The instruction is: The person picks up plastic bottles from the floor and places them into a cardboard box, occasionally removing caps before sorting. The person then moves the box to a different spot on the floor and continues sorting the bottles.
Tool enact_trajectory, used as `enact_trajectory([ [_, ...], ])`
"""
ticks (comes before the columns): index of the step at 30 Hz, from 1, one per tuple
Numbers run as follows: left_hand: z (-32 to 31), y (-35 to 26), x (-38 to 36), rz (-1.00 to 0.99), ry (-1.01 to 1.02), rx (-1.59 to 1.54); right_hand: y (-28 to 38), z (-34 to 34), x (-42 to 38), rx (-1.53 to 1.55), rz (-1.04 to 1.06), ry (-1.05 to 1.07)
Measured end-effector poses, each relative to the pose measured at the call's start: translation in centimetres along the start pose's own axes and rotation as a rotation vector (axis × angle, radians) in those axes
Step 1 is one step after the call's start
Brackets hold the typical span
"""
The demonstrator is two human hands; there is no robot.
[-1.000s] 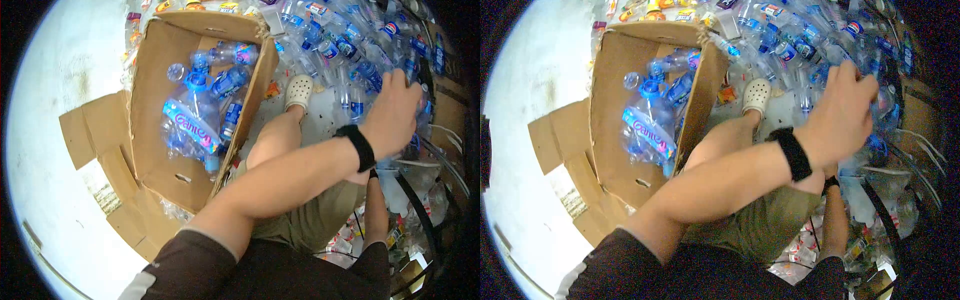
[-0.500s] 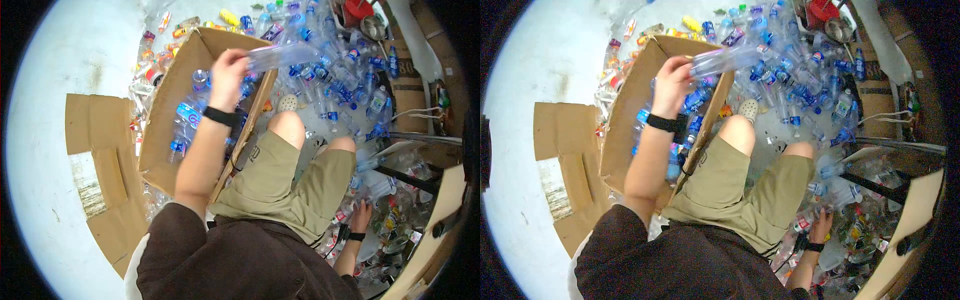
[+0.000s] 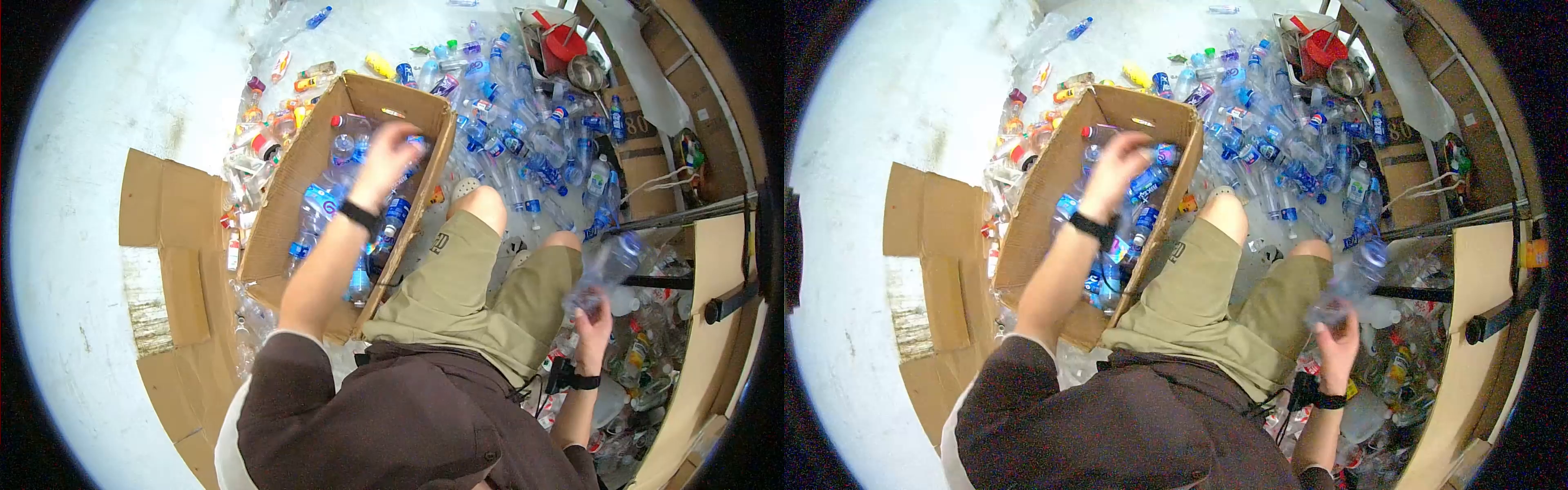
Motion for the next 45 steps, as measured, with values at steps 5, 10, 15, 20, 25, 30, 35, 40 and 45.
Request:
enact_trajectory([
  [5,-9.9,-6.7,-9.2,0.059,0.587,-0.481,4.9,-9.5,0.8,-0.4,0.249,0.304],
  [10,-7.4,-2.0,-7.4,0.394,0.168,-0.664,6.5,-13.0,1.4,-0.163,0.312,0.304],
  [15,2.6,7.3,-1.7,0.635,-0.333,-0.817,3.9,-8.7,2.3,0.01,0.195,0.203],
  [20,5.4,13.5,2.5,0.529,-0.278,-0.748,1.1,-3.0,3.0,0.096,0.096,-0.027],
  [25,-4.4,2.9,2.4,0.524,0.052,-0.635,-3.4,2.6,5.1,0.223,-0.107,-0.272],
  [30,-16.3,-6.0,3.9,0.357,0.553,-0.73,-10.1,5.7,8.9,0.33,-0.317,-0.302],
  [35,-26.8,-4.6,8.8,0.441,0.673,-0.854,-16.1,5.3,15.2,0.425,-0.545,-0.192],
  [40,-31.7,5.0,11.0,0.673,0.498,-0.7,-22.8,3.2,22.0,0.394,-0.756,-0.134],
  [45,-30.4,5.0,14.6,0.448,0.363,-0.401,-32.5,0.4,28.5,0.183,-0.874,0.038],
])
Point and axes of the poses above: each hand's wrist, its own x-axis towards the middle knuckle, its own z-axis out of the back of the hand, y = z × x, the point moved 4 cm from there along x, towards the middle knuckle, and after that the axes turned 3 degrees about -x, right-handed, at the moved point
